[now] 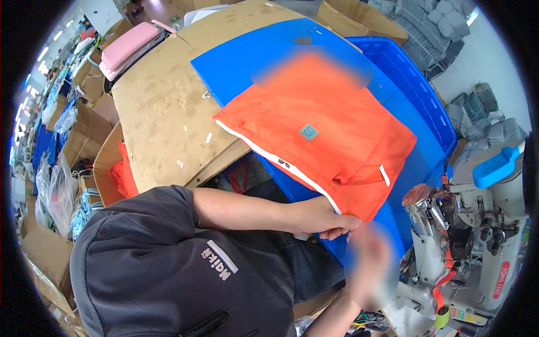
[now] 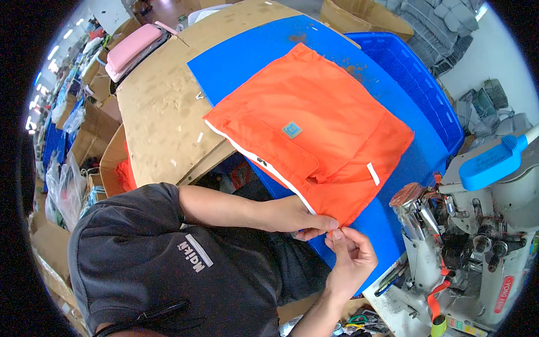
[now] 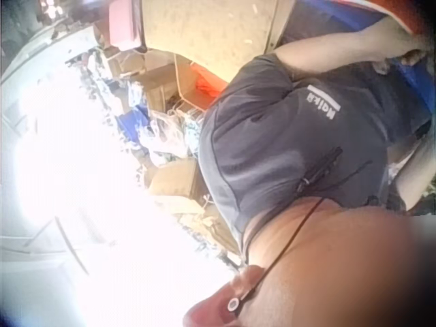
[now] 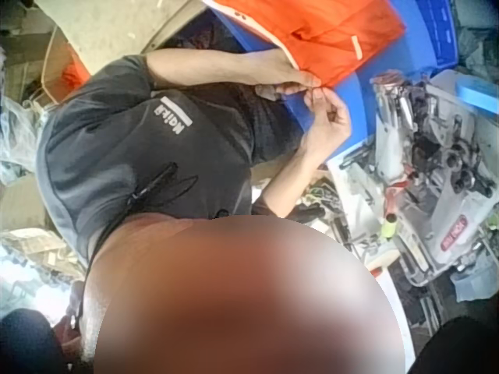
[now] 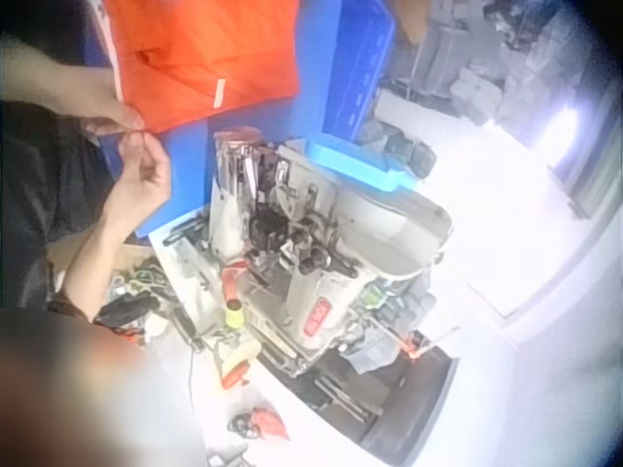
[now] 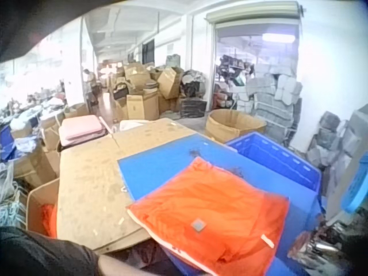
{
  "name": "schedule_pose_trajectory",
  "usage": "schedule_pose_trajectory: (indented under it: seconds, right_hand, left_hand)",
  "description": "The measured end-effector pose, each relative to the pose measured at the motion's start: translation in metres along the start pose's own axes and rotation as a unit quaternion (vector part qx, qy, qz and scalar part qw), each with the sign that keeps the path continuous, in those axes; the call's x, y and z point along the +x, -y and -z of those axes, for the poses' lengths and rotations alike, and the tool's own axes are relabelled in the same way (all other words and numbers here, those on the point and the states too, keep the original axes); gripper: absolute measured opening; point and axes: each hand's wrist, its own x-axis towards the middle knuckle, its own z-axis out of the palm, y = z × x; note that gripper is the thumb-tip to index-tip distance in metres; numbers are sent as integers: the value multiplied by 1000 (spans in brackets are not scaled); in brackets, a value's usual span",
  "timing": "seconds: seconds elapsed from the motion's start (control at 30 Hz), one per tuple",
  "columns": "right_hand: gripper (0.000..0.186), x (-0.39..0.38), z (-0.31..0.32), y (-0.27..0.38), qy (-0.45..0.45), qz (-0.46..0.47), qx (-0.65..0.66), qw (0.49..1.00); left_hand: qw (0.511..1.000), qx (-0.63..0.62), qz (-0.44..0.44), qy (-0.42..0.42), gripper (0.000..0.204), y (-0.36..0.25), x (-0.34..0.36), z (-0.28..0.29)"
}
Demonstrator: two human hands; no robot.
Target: Sewing orange leather material using an industrial sewing machine to assemble a bag.
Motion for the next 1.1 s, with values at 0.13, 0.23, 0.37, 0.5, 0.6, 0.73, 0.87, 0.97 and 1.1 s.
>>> schedule_pose_trajectory:
  seconds: [0.13, 0.23, 0.37, 0.5, 0.6, 0.73, 0.87, 0.97, 1.1]
  right_hand:
    - [11, 4, -2, 1, -10, -30, 42, 999]
    - [12, 4, -4, 3, 2, -36, 63, 997]
    - [14, 7, -4, 3, 15, -60, 111, 992]
    - [12, 11, -4, 2, 25, -34, 95, 995]
    - [11, 11, -8, 5, 0, -5, 80, 997]
    - [12, 6, -6, 5, -115, 199, -151, 961]
    - [7, 5, 5, 14, -108, 355, -394, 841]
    - [9, 9, 9, 12, -124, 368, -406, 827]
    - [13, 24, 19, 18, -148, 404, -436, 791]
  left_hand:
    - [998, 49, 40, -13, 34, -11, -1, 3]
    - [997, 75, 9, 0, 30, -22, -1, 4]
    - [1000, 27, 8, -14, 22, -28, -1, 3]
    - [999, -11, 29, -38, 15, -25, 5, 1]
    - [997, -27, 25, -64, 14, -24, 12, -1]
    - [995, -55, -13, -88, 11, -37, 31, -2]
    - [982, -62, -130, -122, 5, -38, 67, 4]
    - [971, -92, -170, -141, 15, -46, 91, 8]
    - [969, -91, -191, -131, 20, -55, 103, -13]
